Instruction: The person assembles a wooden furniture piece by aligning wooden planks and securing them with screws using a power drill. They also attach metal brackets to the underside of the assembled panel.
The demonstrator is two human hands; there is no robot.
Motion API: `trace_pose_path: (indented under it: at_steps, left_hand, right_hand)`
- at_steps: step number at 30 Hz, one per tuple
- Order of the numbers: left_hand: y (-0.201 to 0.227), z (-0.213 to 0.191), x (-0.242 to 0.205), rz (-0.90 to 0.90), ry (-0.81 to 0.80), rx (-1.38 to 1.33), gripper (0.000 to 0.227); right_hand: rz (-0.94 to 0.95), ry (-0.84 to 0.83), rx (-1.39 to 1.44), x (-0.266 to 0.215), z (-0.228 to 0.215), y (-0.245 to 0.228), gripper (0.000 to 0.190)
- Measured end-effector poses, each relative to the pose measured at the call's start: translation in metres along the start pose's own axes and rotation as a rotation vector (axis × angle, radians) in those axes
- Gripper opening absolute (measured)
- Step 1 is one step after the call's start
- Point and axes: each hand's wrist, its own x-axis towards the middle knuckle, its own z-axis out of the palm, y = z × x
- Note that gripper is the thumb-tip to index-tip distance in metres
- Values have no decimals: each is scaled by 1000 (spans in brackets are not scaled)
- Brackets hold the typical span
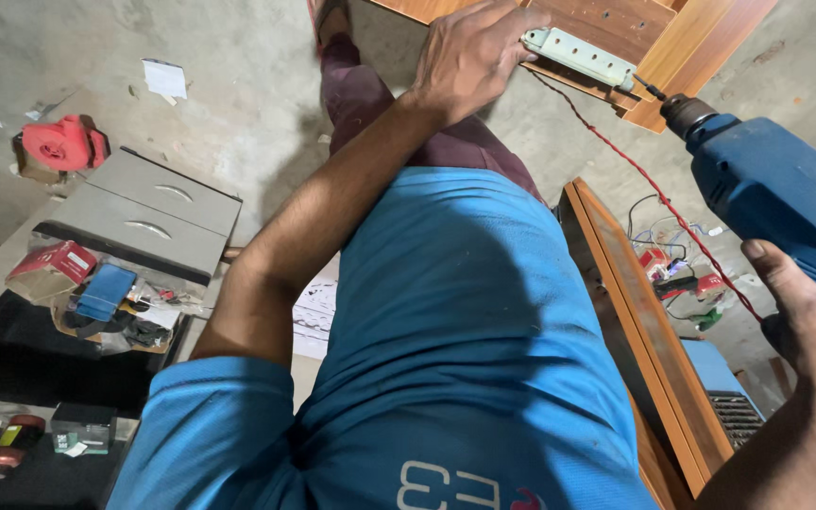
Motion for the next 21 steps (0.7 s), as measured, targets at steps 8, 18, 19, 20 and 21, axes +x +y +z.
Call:
trace_pose_path:
  at_steps: [8,18,19,20,21]
  left_hand:
    - [-3,5,-2,-26,-19,15,38]
    - [-1,2,0,-5,1,4,40]
    - [-1,1,0,-4,-1,-9,40]
    - [0,-1,0,-3,-4,-14,40]
    - [0,-2,1,-2,-6,-18,40]
  right_hand:
    - [22,-69,115,6,3,-7,59]
    - [41,-150,318,7,3,-20,59]
    - [23,-166,273,9,3,-17,56]
    - [5,-182,227,10,2,-14,53]
    - [18,-183,264,12,1,-10,56]
